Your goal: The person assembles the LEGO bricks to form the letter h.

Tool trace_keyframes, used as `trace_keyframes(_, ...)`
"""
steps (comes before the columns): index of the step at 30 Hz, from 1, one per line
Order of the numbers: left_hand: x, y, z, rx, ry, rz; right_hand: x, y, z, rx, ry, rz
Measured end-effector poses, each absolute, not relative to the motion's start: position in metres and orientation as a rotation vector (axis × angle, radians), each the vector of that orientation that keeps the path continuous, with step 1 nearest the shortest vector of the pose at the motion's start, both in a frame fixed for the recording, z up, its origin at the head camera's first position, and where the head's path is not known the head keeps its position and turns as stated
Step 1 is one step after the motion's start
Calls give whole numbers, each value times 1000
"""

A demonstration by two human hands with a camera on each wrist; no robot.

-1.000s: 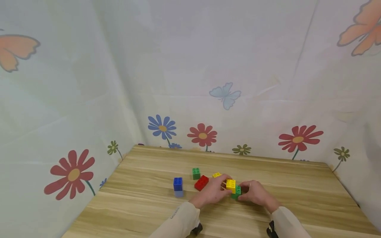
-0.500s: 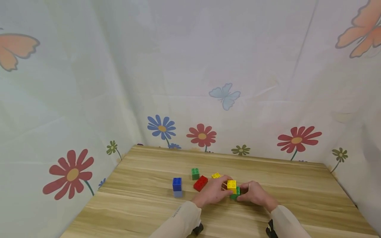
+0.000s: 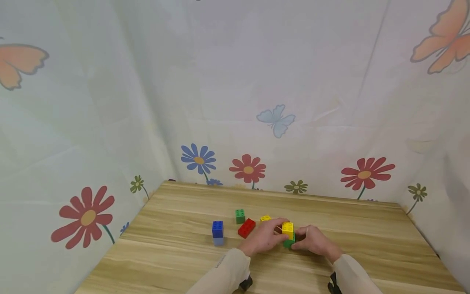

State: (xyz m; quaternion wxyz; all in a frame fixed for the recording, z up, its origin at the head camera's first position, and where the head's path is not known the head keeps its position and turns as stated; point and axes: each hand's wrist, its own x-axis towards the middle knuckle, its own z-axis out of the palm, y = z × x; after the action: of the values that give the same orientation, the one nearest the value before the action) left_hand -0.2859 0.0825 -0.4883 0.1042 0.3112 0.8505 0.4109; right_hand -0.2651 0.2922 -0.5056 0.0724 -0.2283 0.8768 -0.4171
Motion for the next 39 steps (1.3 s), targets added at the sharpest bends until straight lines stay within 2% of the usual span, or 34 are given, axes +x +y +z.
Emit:
trace_keyframes(26,-292,89,-486,942,2650,1017,-275,294,-505,-709,2691,-1174)
trace_keyframes(39,-292,97,-482,869,2690,919,-273,295,-505,-745,2698,-1179)
